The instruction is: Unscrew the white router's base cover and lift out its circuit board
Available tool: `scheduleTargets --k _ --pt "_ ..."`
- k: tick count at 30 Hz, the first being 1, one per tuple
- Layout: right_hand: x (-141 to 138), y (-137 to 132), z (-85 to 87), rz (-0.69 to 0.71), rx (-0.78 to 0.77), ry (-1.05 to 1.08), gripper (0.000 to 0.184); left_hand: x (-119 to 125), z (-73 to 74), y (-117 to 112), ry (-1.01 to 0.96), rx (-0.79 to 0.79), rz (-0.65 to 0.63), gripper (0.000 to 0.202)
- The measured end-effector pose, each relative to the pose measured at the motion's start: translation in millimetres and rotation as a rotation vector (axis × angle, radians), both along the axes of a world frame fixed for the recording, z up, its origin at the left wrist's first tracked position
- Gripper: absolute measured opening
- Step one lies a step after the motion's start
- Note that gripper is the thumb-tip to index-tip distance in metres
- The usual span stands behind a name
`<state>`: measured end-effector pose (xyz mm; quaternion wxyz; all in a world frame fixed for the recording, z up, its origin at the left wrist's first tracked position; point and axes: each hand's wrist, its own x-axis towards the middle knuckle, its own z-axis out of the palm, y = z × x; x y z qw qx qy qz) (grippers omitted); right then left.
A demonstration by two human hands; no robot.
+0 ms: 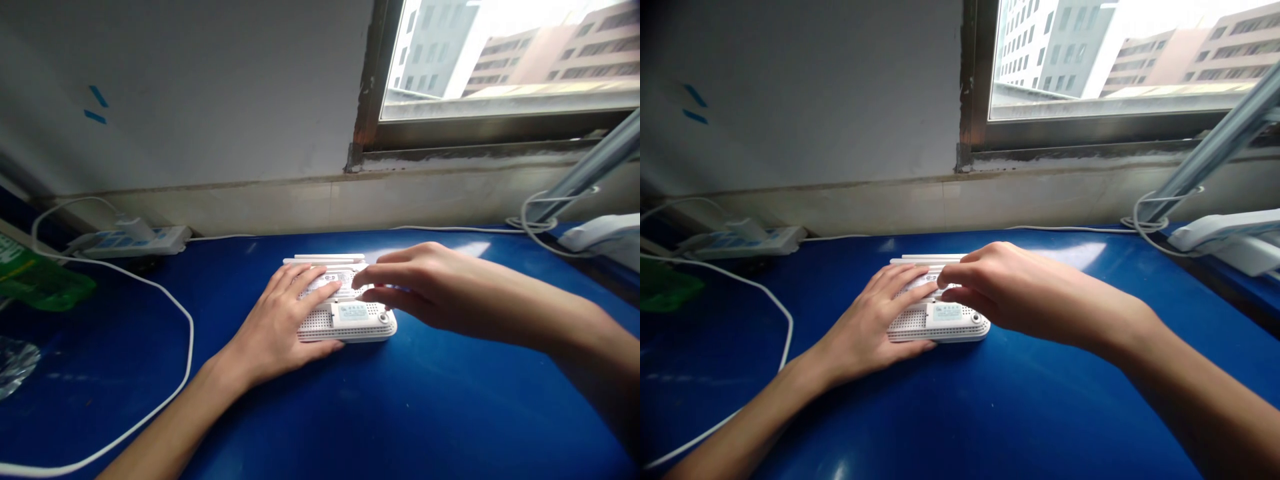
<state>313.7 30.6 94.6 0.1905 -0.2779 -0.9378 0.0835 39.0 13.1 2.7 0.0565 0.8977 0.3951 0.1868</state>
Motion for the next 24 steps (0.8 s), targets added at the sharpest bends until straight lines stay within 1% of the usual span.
scheduleTargets --k 3,4,5,6,7,9,10,11,12,13,16,17,18,22,24 --pt "-3 -3 0.0 0.019 -0.072 0.0 0.047 1 0.5 0 0.006 -0.005 0.002 0.078" --pt "-3 -5 -0.1 0.018 -0.09 0.007 0.054 1 0.7 0 0.007 -0.006 0.002 0.078" --pt "-4 -6 -0.8 0.017 -0.101 0.01 0.056 1 0.9 0 0.005 -0.007 0.0 0.078" --pt "-4 -6 -2.4 0.006 -0.101 0.012 0.055 1 1.0 0 0.003 -0.008 -0.002 0.079" --pt "-4 -6 -4.9 -0.015 -0.087 0.016 0.049 1 1.0 0 0.0 -0.008 -0.002 0.08" --pt "-6 -6 -12.0 -0.068 -0.034 0.04 0.032 0 0.9 0 -0.001 -0.011 -0.001 0.081" --pt "-6 -6 -15.9 -0.093 -0.005 0.066 0.027 0 0.9 0 -0.001 -0.012 -0.001 0.081" --pt "-7 -6 -19.5 -0.113 0.022 0.1 0.026 0 0.9 0 0.0 -0.011 0.0 0.081" --pt "-7 -7 -22.5 -0.128 0.04 0.135 0.028 0 0.9 0 0.0 -0.01 0.001 0.081" --pt "-7 -8 -24.9 -0.132 0.049 0.167 0.035 0 0.9 0 0.001 -0.008 0.001 0.08" --pt "-5 -14 -28.9 -0.113 0.04 0.233 0.058 0 0.7 0 0.008 -0.007 0.002 0.08" --pt "-4 -16 -30.2 -0.109 0.031 0.235 0.06 0 0.5 0 0.009 -0.007 0.002 0.08" --pt "-3 -18 -31.7 -0.116 0.029 0.233 0.059 0 0.2 0 0.008 -0.005 0.001 0.08" --pt "0 -22 -38.4 -0.192 0.058 0.227 0.046 0 -1.2 0 -0.001 0.004 0.0 0.079" --pt "0 -23 -39.5 -0.18 0.041 0.248 0.051 0 -1.6 0 -0.002 0.008 0.001 0.079"
